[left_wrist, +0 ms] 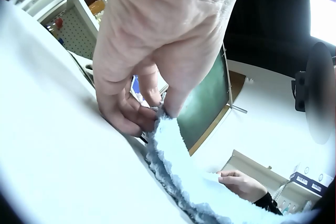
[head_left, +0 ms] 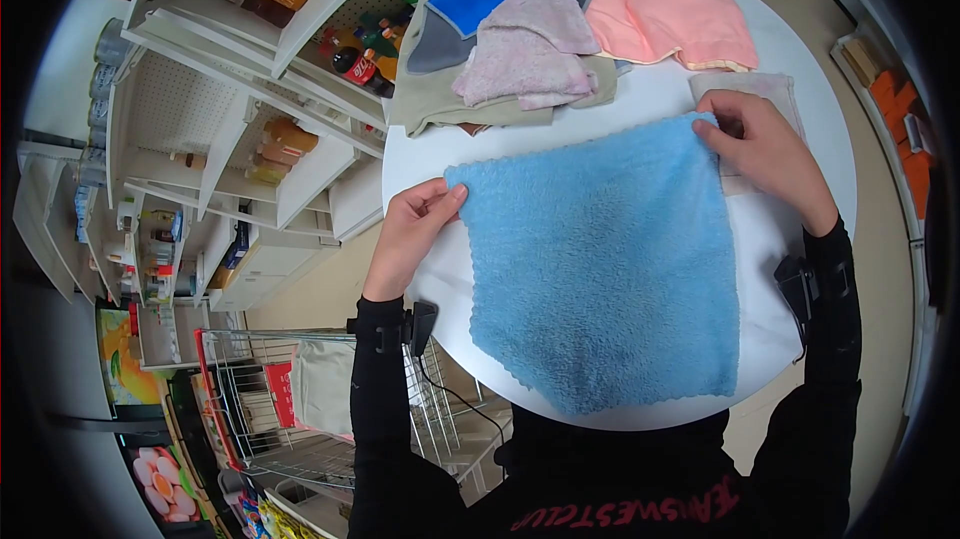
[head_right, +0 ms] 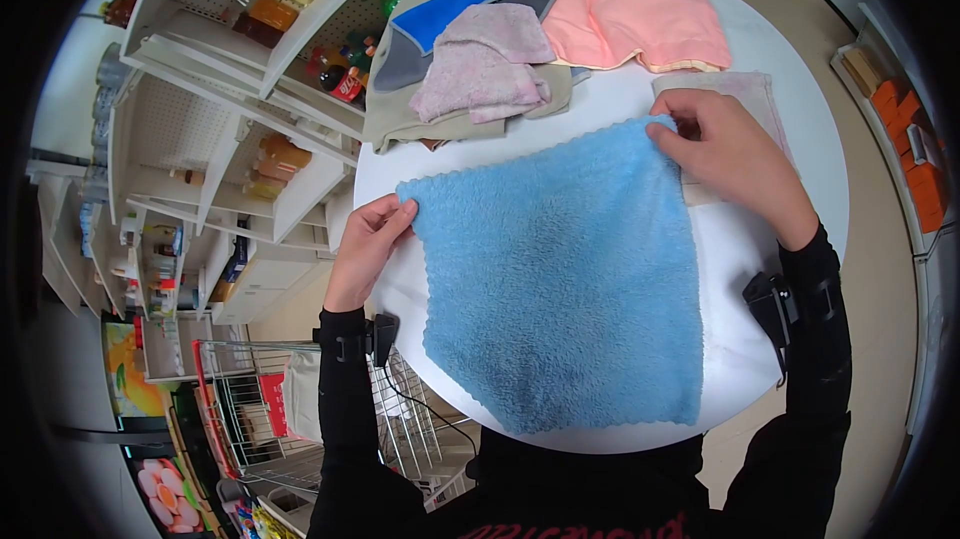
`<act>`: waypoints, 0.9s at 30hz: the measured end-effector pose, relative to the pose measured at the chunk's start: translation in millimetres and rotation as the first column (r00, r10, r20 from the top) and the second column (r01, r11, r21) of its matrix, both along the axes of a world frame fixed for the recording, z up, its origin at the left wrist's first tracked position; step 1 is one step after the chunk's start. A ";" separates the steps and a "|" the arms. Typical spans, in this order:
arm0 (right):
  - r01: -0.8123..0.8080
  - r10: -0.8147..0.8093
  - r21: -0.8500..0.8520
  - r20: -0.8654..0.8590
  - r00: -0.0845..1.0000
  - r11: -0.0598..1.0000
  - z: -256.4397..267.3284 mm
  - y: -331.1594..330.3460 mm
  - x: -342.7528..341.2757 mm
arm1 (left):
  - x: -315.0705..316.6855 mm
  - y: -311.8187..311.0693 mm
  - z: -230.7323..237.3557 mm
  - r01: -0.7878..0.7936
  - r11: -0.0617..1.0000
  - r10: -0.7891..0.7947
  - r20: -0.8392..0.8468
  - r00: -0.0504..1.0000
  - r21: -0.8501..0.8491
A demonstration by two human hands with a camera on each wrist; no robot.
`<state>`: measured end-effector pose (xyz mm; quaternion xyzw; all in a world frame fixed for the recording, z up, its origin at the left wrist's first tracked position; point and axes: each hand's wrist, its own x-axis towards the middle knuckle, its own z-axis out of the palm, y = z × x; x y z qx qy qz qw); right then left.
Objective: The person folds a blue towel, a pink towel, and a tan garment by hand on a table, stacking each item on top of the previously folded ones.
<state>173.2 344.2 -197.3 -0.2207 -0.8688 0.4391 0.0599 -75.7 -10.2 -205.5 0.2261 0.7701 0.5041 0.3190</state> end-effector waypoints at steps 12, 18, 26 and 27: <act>-0.097 0.071 -0.015 -0.570 0.819 0.995 57.7 0.2 6.2 | 22.3 -15.5 95.9 -0.121 0.867 0.337 -0.390 0.857 0.483; -0.062 0.195 0.199 -0.764 0.615 0.978 123.2 -25.8 61.0 | 52.3 -72.1 138.5 0.052 0.604 0.487 -0.420 0.766 0.795; -0.470 0.407 -0.284 -0.253 0.878 0.836 85.5 -63.8 115.2 | 83.0 -146.1 103.7 0.499 0.863 -0.490 -0.112 0.865 0.075; -0.468 0.409 -0.291 -0.243 0.880 0.834 76.9 -65.4 110.7 | 86.9 -140.2 100.1 0.496 0.865 -0.488 -0.101 0.867 0.079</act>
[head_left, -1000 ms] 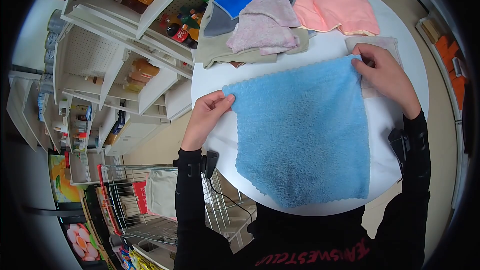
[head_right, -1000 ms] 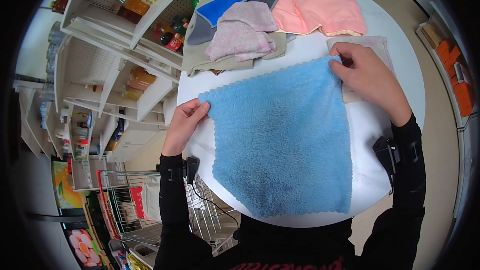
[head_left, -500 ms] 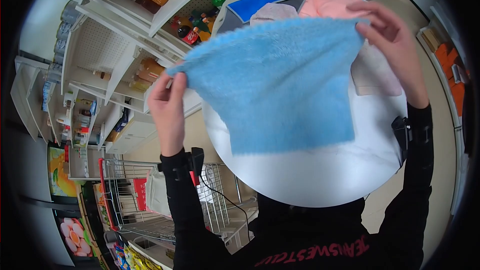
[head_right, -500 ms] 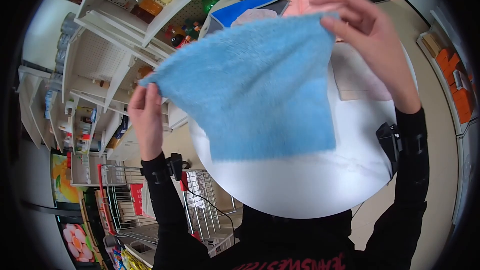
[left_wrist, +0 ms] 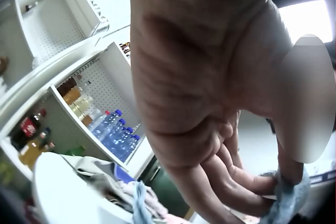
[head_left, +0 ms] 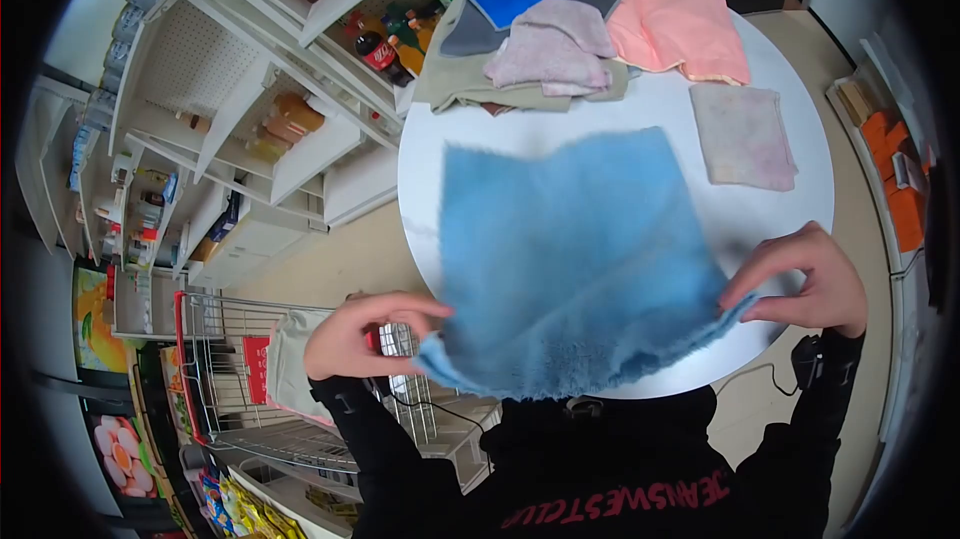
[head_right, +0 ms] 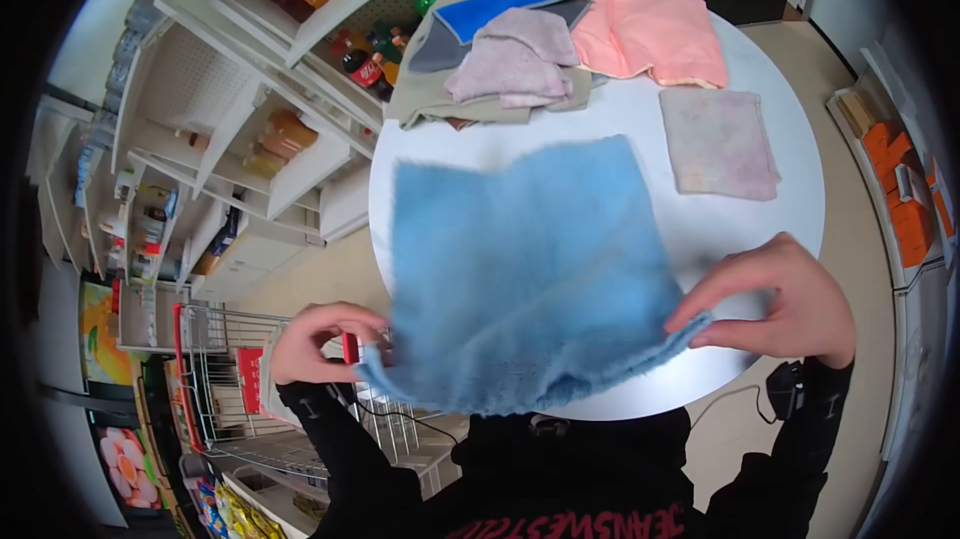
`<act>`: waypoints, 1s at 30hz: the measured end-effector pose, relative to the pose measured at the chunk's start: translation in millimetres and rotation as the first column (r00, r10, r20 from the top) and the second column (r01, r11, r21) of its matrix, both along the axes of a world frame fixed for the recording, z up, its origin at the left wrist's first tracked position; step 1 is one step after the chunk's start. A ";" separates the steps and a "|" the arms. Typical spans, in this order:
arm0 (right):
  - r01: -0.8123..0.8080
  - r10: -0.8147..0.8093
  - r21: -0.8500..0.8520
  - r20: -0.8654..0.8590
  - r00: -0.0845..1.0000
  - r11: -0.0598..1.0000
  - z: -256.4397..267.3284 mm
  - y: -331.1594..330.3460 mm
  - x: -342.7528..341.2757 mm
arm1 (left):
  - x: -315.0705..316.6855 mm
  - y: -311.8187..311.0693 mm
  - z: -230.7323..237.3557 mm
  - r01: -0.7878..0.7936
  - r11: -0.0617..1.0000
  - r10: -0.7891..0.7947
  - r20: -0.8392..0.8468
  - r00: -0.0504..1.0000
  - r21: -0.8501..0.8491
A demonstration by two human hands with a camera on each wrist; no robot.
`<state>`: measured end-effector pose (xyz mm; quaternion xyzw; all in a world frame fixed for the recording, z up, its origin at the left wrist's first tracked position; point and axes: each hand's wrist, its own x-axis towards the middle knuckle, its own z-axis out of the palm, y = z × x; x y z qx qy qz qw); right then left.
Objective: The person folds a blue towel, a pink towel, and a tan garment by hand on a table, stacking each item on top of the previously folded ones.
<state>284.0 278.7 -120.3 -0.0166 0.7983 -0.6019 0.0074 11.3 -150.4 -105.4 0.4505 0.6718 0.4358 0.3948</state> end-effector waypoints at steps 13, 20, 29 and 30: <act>0.262 -0.272 0.129 0.061 0.960 0.956 -53.8 22.0 -106.1 | -37.6 52.4 -62.3 -0.282 0.945 0.267 -0.108 0.958 -0.166; 0.246 -0.256 0.090 0.131 0.958 0.965 -58.8 32.8 -118.6 | -39.7 70.2 -64.3 -0.381 0.871 0.278 -0.327 0.903 -0.311; 0.312 -0.306 0.237 -0.060 0.950 0.920 -62.1 36.7 -130.4 | -2.2 105.3 -50.8 -0.436 0.892 0.185 -0.781 0.597 -0.122; 0.348 -0.323 0.241 -0.136 0.936 0.906 -64.9 37.1 -129.0 | 9.8 110.1 -47.8 -0.418 0.908 0.187 -0.886 0.423 -0.008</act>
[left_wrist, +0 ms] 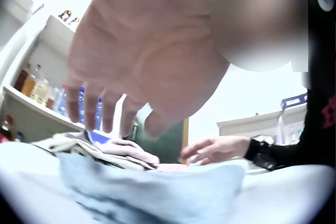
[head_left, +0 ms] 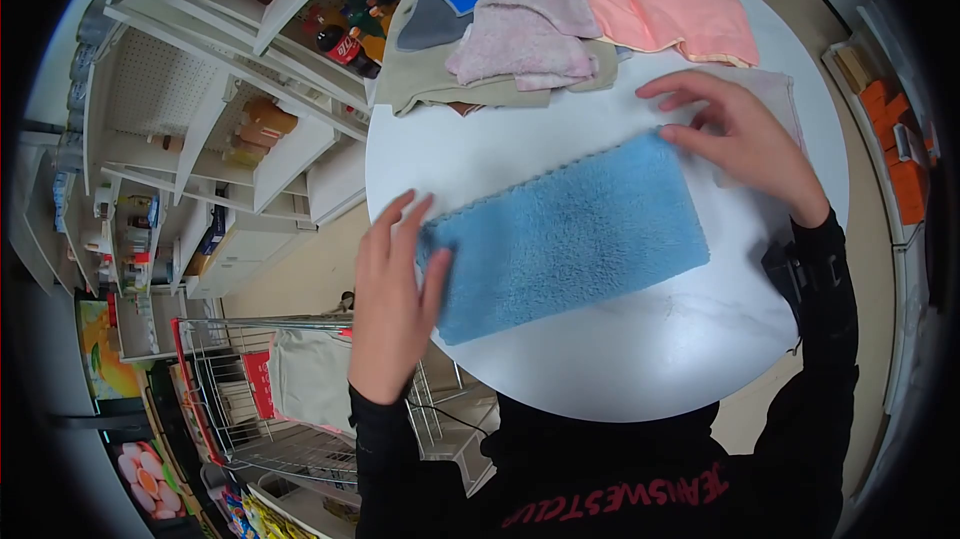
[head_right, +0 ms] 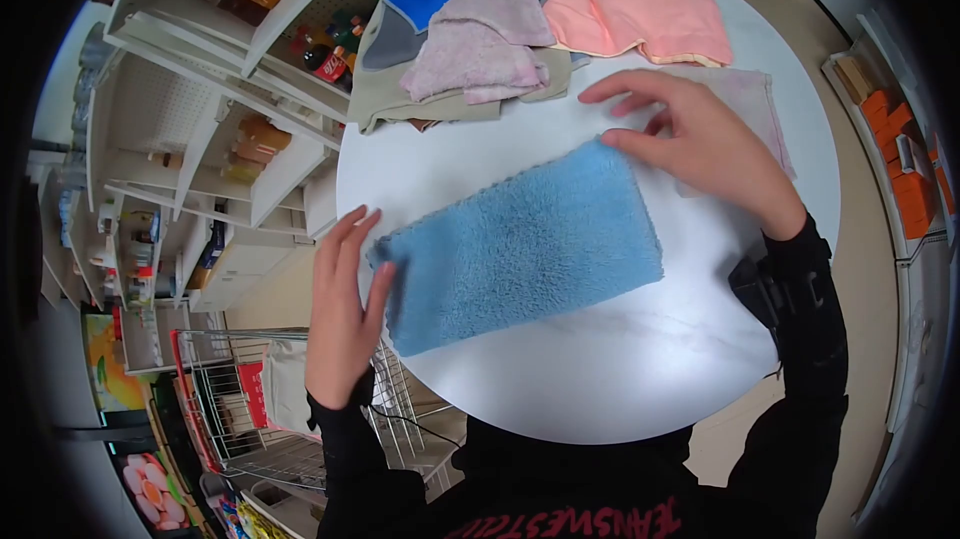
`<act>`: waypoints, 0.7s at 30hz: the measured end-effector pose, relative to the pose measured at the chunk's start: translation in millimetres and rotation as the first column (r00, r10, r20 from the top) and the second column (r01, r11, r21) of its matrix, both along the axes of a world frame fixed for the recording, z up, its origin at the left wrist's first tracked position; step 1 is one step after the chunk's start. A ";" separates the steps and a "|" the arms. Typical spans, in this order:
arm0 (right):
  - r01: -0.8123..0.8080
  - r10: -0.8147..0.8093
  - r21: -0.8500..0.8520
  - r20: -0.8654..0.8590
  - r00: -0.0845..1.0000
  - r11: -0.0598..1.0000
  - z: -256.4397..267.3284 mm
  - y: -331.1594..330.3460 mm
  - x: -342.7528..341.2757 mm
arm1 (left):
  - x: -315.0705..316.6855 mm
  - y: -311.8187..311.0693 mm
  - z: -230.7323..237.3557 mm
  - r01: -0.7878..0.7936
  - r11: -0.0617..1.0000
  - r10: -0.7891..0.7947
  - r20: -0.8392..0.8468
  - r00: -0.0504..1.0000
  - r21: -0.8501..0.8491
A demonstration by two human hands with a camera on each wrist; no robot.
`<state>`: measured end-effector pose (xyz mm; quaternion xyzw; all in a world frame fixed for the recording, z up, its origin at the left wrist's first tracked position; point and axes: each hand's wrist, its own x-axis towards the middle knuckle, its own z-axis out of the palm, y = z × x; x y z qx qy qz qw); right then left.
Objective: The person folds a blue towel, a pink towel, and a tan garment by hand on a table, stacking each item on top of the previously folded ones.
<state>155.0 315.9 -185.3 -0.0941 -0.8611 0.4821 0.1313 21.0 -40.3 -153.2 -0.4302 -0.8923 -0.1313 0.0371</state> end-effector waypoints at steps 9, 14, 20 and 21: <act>-0.676 0.674 0.077 0.053 0.737 0.733 11.0 10.9 13.4 | 52.1 31.7 -21.3 0.555 0.800 -0.453 0.377 0.808 -0.228; -0.636 0.616 0.073 0.189 0.765 0.768 5.5 7.6 15.9 | 25.7 15.0 4.0 0.411 0.901 -0.299 0.487 0.820 -0.138; -0.608 0.586 0.099 0.185 0.789 0.788 2.8 9.6 19.5 | 4.9 -26.2 -1.9 -0.181 0.976 0.211 0.349 0.913 -0.118; -0.605 0.583 0.098 0.181 0.792 0.790 3.0 9.6 20.1 | 5.1 -29.7 -3.5 -0.193 0.966 0.244 0.353 0.903 -0.173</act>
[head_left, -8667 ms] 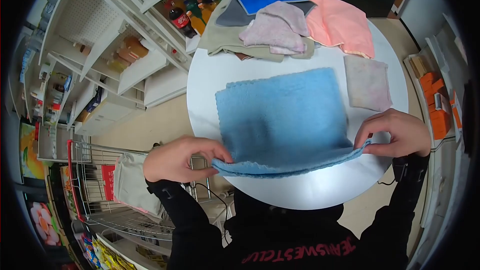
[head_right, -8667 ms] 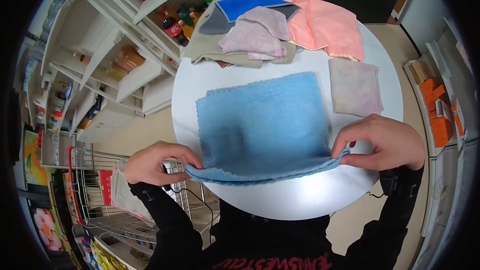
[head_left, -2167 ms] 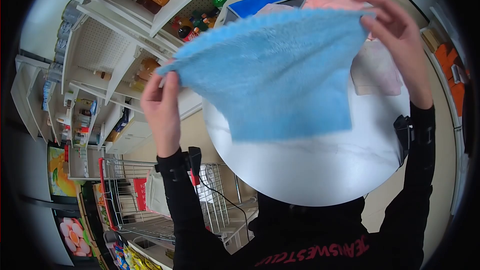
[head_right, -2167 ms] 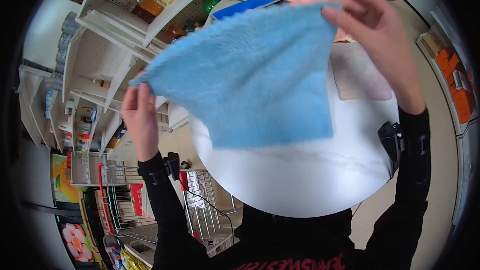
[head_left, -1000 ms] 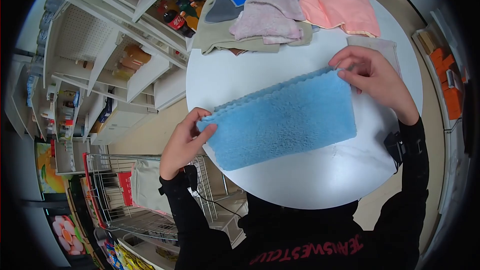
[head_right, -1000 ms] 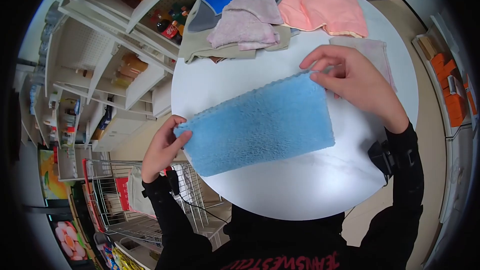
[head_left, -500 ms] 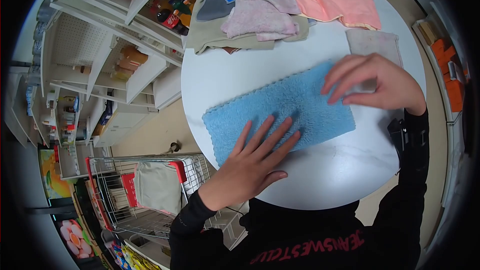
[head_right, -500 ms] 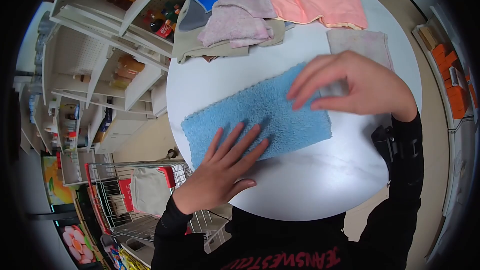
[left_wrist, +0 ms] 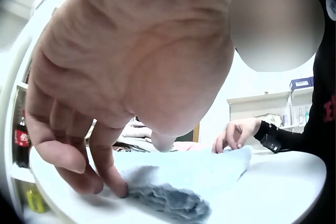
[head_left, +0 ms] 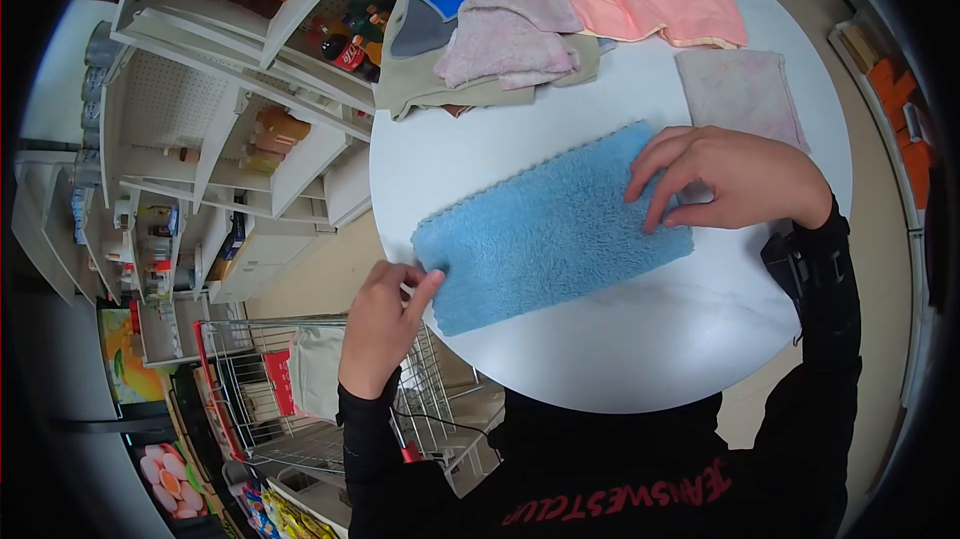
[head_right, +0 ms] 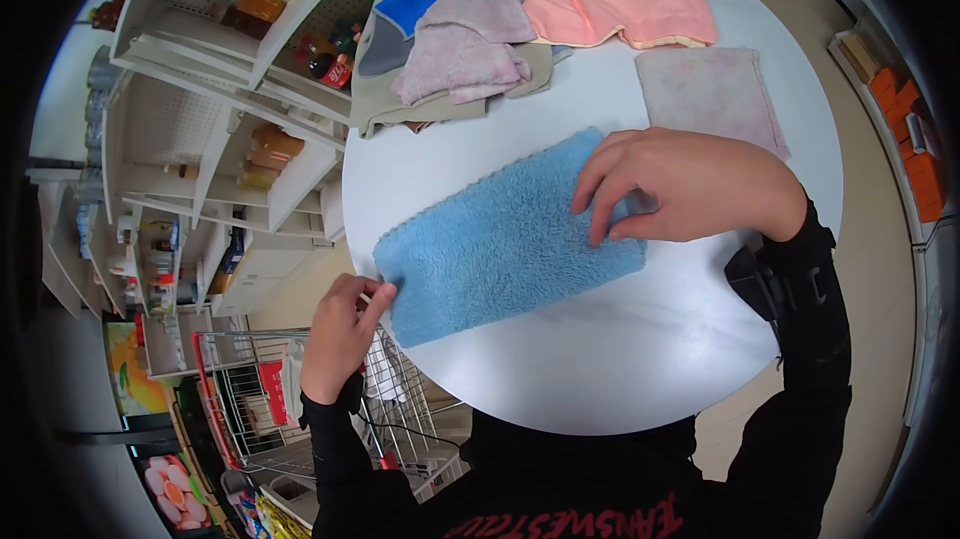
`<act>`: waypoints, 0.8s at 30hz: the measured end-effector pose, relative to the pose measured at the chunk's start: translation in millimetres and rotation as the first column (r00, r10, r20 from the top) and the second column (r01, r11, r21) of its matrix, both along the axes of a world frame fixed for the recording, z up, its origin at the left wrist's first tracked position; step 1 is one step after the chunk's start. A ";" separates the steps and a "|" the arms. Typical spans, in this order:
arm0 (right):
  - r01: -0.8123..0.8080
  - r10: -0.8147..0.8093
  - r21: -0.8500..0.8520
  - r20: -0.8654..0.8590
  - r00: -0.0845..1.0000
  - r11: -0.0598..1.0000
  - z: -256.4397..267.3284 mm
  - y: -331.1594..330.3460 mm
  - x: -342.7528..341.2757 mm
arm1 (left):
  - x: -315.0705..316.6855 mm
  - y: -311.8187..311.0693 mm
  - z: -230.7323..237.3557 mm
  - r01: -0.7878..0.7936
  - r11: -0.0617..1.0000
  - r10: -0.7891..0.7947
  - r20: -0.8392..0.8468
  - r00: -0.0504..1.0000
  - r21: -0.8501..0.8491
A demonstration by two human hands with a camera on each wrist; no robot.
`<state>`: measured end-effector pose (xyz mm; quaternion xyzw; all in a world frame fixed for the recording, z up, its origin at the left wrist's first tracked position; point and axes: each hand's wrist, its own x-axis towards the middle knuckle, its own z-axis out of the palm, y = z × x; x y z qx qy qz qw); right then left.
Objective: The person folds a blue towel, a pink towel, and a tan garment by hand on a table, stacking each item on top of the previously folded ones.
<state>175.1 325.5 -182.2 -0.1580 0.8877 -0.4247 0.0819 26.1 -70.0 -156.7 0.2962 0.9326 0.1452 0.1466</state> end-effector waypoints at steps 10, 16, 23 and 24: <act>0.030 -0.026 -0.048 0.082 0.996 0.998 6.1 -4.1 0.4 | 1.9 17.8 -5.6 -0.169 0.985 0.170 0.214 0.962 -0.026; -0.002 0.009 0.026 -0.261 0.965 1.000 -5.6 2.2 1.2 | -46.3 -5.2 -15.9 -0.380 0.764 0.193 0.379 0.905 0.521; -0.021 0.021 -0.007 -0.072 0.997 1.000 1.1 0.1 4.1 | -31.5 12.0 5.9 -0.213 0.755 0.170 0.129 0.977 0.620; -0.023 0.023 -0.006 -0.071 0.997 1.000 1.9 0.2 3.6 | -18.5 24.3 11.9 -0.114 0.765 0.125 0.028 0.992 0.634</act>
